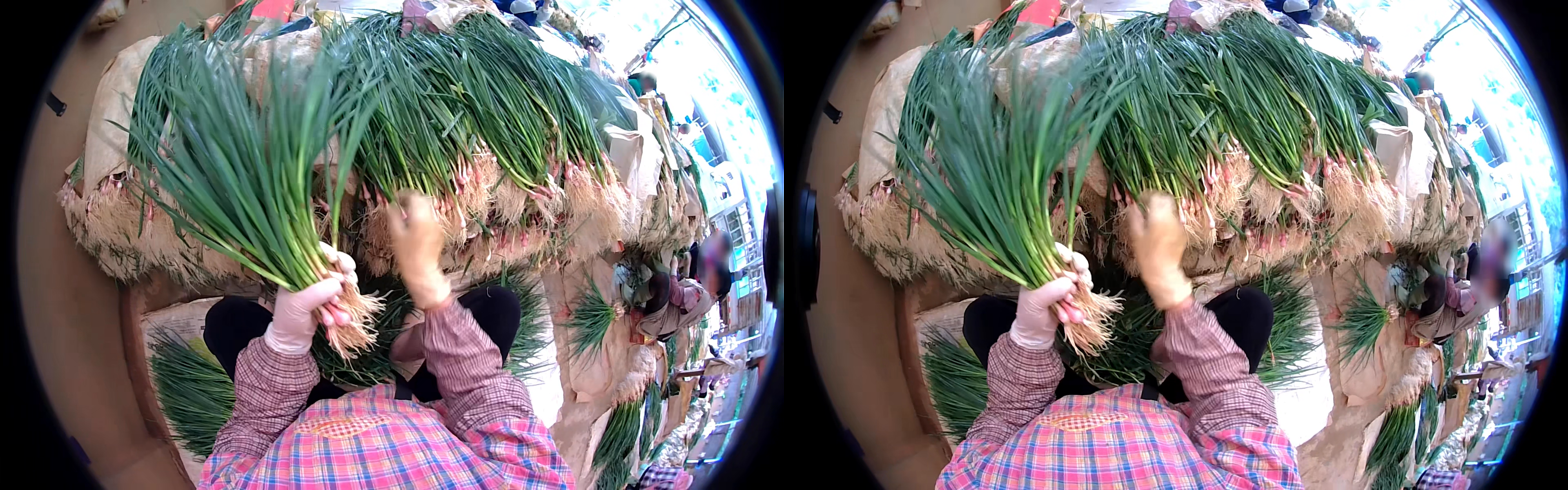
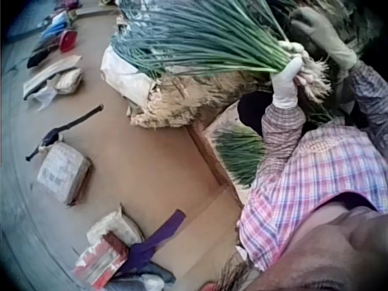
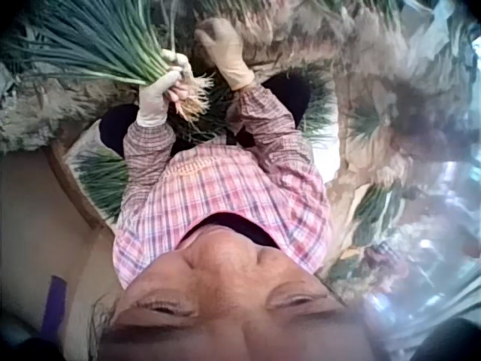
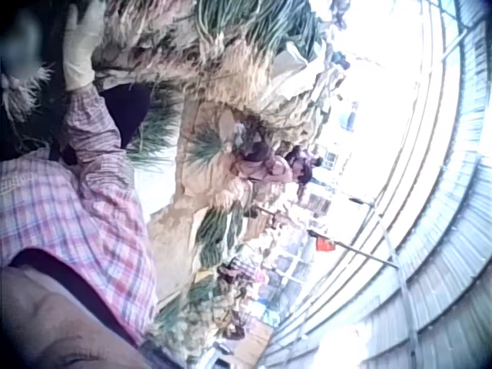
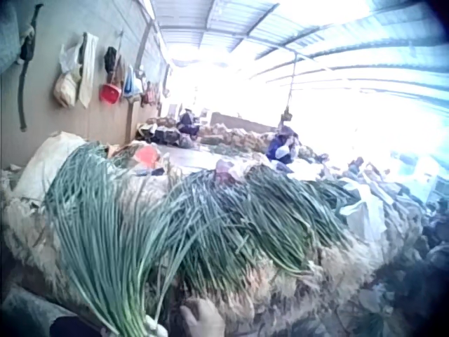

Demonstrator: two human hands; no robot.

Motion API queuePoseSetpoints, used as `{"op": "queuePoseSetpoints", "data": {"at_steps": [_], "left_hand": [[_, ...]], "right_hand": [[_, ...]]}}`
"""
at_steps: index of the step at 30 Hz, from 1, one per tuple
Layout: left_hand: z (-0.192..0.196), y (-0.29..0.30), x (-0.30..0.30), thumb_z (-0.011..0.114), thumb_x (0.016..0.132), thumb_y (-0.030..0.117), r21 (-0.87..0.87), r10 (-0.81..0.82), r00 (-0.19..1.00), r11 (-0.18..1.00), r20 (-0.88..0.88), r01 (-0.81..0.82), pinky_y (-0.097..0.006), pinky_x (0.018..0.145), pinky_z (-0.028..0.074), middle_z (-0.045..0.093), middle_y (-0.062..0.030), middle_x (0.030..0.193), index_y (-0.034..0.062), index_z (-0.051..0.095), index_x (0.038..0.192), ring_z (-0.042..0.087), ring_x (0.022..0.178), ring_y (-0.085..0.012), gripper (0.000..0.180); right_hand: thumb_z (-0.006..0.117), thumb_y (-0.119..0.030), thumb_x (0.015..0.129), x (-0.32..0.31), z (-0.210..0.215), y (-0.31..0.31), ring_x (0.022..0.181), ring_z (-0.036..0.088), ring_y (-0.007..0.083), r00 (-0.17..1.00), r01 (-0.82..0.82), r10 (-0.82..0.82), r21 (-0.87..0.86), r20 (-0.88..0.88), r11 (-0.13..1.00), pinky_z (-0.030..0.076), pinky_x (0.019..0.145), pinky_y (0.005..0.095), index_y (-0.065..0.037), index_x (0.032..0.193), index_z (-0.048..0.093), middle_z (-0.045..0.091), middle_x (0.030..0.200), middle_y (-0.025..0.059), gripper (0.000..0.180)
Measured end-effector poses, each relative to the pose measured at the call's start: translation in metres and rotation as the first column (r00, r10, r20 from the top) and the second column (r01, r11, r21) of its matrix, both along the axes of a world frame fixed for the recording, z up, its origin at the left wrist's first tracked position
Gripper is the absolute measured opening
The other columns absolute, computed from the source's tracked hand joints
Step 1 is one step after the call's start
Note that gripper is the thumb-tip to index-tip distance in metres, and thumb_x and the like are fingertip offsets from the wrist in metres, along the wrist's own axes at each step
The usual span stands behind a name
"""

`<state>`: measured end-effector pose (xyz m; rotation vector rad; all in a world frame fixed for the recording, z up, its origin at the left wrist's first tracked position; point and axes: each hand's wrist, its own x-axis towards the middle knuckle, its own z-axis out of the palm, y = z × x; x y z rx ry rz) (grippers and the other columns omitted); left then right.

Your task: The person sorts green onions by hand from a large pile, removing outer leaves and damaged parts before grouping the cleaned bunches.

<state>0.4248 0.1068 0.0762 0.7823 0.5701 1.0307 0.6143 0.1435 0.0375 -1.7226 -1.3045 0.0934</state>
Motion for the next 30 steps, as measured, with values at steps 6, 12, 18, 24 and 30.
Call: {"op": "queuePoseSetpoints", "data": {"at_steps": [6,12,18,24,30], "left_hand": [[-0.011,0.013,0.003,0.056,0.080,0.002,-0.236,-0.051,0.999,0.970,-0.001,0.050,-0.027,0.050,0.056,0.059,-0.0168,0.110,0.0033,0.051,0.111,0.063,0.087,-0.0201,0.031],[-0.018,0.018,0.004,0.056,0.081,0.003,-0.238,-0.142,0.989,0.963,-0.041,0.128,-0.026,0.049,0.054,0.059,-0.0169,0.110,0.0014,0.051,0.111,0.063,0.087,-0.0204,0.031],[-0.019,0.016,0.003,0.057,0.081,0.004,-0.244,-0.127,0.990,0.964,-0.059,0.109,-0.025,0.049,0.054,0.060,-0.0156,0.107,0.0002,0.052,0.110,0.063,0.087,-0.0195,0.029],[-0.021,0.020,0.002,0.057,0.081,0.003,-0.245,-0.117,0.993,0.963,-0.025,0.108,-0.028,0.051,0.056,0.060,-0.0164,0.108,0.0011,0.051,0.112,0.063,0.088,-0.0219,0.032],[-0.019,0.015,0.010,0.058,0.081,0.003,-0.255,-0.109,0.994,0.961,0.017,0.110,-0.029,0.053,0.056,0.060,-0.0173,0.110,0.0023,0.050,0.114,0.064,0.090,-0.0234,0.034]], "right_hand": [[0.061,-0.025,0.085,0.066,-0.010,0.037,0.071,0.059,0.0273,0.934,-0.037,0.111,-0.218,0.339,0.975,0.047,0.061,0.0398,-0.005,0.085,0.055,0.059,0.079,0.0115,0.020],[0.057,-0.023,0.088,0.064,-0.029,0.031,0.071,0.058,0.0260,0.907,0.010,0.092,-0.240,0.410,0.971,0.046,0.063,0.0380,-0.007,0.090,0.058,0.059,0.079,0.0108,0.015],[0.060,-0.023,0.089,0.101,0.017,0.024,0.059,0.056,0.0095,0.866,0.317,-0.280,-0.023,0.414,0.948,0.046,0.052,0.0230,-0.009,0.088,0.065,0.062,0.072,0.0043,0.015],[0.062,-0.020,0.085,0.149,0.020,0.068,0.060,0.055,0.0122,0.774,0.314,-0.116,-0.218,0.622,0.924,0.048,0.056,0.0268,-0.004,0.082,0.061,0.061,0.074,0.0066,0.016],[0.037,-0.013,0.099,0.198,0.107,0.045,0.049,0.039,0.0030,-0.061,-0.443,0.417,0.399,-0.907,0.803,0.031,0.040,0.0157,0.006,0.114,0.052,0.051,0.066,-0.0026,0.029]]}}
